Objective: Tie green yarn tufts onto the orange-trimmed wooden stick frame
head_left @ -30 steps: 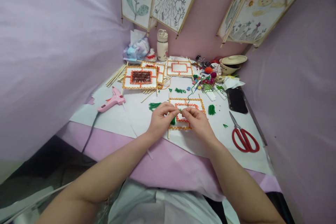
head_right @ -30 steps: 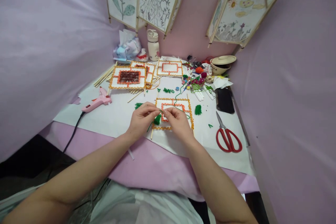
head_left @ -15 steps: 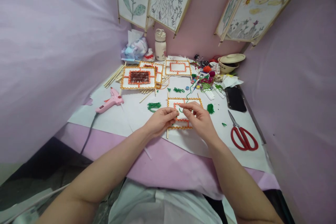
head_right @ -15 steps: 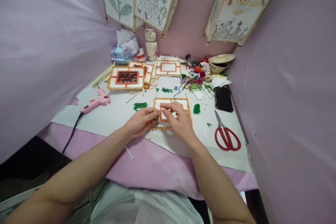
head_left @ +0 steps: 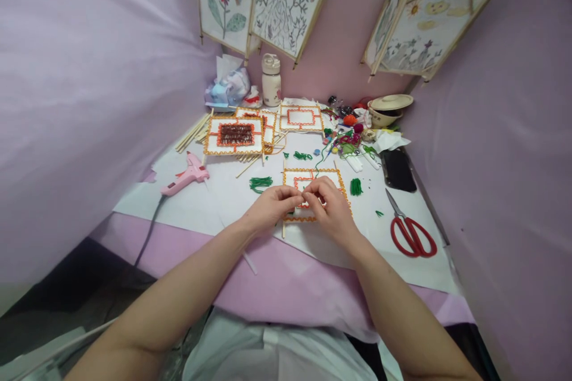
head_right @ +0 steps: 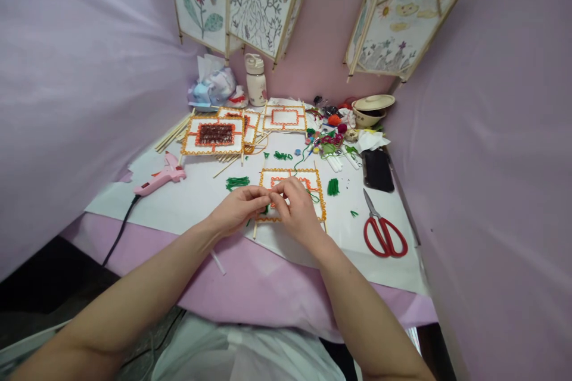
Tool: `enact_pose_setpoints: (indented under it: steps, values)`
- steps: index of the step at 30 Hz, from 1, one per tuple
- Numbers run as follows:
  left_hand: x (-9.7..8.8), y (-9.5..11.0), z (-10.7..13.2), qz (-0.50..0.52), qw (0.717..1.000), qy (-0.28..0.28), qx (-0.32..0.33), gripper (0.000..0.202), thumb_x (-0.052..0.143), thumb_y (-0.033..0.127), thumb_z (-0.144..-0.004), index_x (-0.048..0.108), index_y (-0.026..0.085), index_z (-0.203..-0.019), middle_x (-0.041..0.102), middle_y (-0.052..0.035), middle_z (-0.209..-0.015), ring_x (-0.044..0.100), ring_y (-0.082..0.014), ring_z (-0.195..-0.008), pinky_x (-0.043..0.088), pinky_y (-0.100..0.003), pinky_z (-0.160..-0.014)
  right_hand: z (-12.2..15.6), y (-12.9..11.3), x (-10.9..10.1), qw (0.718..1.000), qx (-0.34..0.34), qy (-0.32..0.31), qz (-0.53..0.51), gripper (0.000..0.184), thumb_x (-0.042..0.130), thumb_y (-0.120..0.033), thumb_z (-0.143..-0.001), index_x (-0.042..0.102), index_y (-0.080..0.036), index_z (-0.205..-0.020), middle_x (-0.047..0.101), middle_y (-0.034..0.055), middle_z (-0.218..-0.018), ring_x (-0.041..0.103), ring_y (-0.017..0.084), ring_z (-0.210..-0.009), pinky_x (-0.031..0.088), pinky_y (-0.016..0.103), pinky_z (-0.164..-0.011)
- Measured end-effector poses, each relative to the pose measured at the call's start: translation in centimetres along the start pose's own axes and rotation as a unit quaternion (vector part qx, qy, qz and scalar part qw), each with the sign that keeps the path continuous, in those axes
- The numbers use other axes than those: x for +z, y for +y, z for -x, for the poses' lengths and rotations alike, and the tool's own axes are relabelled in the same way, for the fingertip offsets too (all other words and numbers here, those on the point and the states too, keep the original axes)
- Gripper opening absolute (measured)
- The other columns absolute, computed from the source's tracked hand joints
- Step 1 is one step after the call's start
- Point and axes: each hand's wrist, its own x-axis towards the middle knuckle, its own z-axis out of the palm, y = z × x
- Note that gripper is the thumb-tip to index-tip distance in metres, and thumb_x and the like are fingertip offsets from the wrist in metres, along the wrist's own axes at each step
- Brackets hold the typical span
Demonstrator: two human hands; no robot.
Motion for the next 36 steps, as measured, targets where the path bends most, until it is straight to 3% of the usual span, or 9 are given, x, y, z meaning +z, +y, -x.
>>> enact_pose_setpoints:
  steps: [3,6,16,20,28,32,36]
  values:
    - [0.0,0.2,0.1,-0.124,0.987,0.027,0.099,0.018,0.063,0.033,-0.082,0.068,0.016,-0.081,0.062,-0.0037,-0.085,0.055,-0.0148,-0.081,0.042,-0.028,-0.074,0.1,0.2,0.4,0.998,-0.013,0.004,0.06,0.013,0.042,-0.02,-0.096,0.048,-0.021,-0.084,0.053,0.005,-0.086,0.049,0.019,-0.084,0.04,0.033,-0.074]
    - [0.2,0.2,0.2,-0.229,0.957,0.05,0.174,0.016,0.057,0.027,-0.086,0.068,0.017,-0.079,0.061,-0.004,-0.084,0.055,-0.0157,-0.082,0.042,-0.029,-0.075,0.2,0.5,0.6,0.994,-0.011,-0.002,0.112,0.016,0.038,-0.022,-0.097,0.044,-0.022,-0.083,0.051,0.0056,-0.085,0.047,0.021,-0.084,0.04,0.035,-0.074]
    - [0.4,-0.3,0.3,-0.378,0.882,0.063,0.275,0.014,0.054,0.021,-0.089,0.065,0.018,-0.082,0.059,-0.0044,-0.085,0.052,-0.0167,-0.086,0.042,-0.032,-0.081,0.1,0.9,0.7,0.985,0.012,-0.006,0.174,0.021,0.035,-0.025,-0.098,0.04,-0.023,-0.078,0.05,0.0053,-0.081,0.046,0.021,-0.081,0.038,0.034,-0.073]
    - [0.4,-0.3,0.3,-0.394,0.872,0.072,0.282,0.012,0.057,0.021,-0.087,0.066,0.019,-0.079,0.059,-0.0042,-0.084,0.052,-0.0172,-0.086,0.042,-0.032,-0.081,-0.1,0.7,0.5,0.991,0.033,0.017,0.128,0.021,0.037,-0.026,-0.097,0.04,-0.023,-0.077,0.05,0.0042,-0.081,0.047,0.02,-0.081,0.039,0.032,-0.073]
    - [-0.4,0.1,0.1,-0.345,0.897,0.131,0.241,0.012,0.062,0.03,-0.085,0.069,0.02,-0.082,0.062,-0.0037,-0.085,0.055,-0.0171,-0.084,0.043,-0.03,-0.074,-1.0,1.5,-1.8,0.992,0.108,0.071,0.006,0.018,0.046,-0.029,-0.092,0.05,-0.021,-0.076,0.053,0.0017,-0.079,0.051,0.016,-0.075,0.04,0.03,-0.071]
    - [-1.8,0.5,-0.2,-0.324,0.898,0.2,0.219,0.014,0.057,0.026,-0.087,0.066,0.019,-0.08,0.063,-0.003,-0.084,0.055,-0.0158,-0.08,0.043,-0.029,-0.069,-2.5,2.5,-3.8,0.988,0.142,0.064,0.025,0.019,0.05,-0.033,-0.089,0.054,-0.02,-0.076,0.056,0.0014,-0.076,0.051,0.016,-0.072,0.039,0.03,-0.07]
    - [-2.8,0.5,-0.5,-0.33,0.893,0.226,0.205,0.015,0.054,0.023,-0.086,0.067,0.019,-0.08,0.065,-0.0027,-0.086,0.057,-0.0157,-0.081,0.044,-0.029,-0.072,-3.3,3.4,-6.2,0.984,0.152,0.061,0.075,0.02,0.052,-0.036,-0.086,0.057,-0.019,-0.075,0.058,0.0015,-0.077,0.05,0.016,-0.071,0.038,0.029,-0.068]
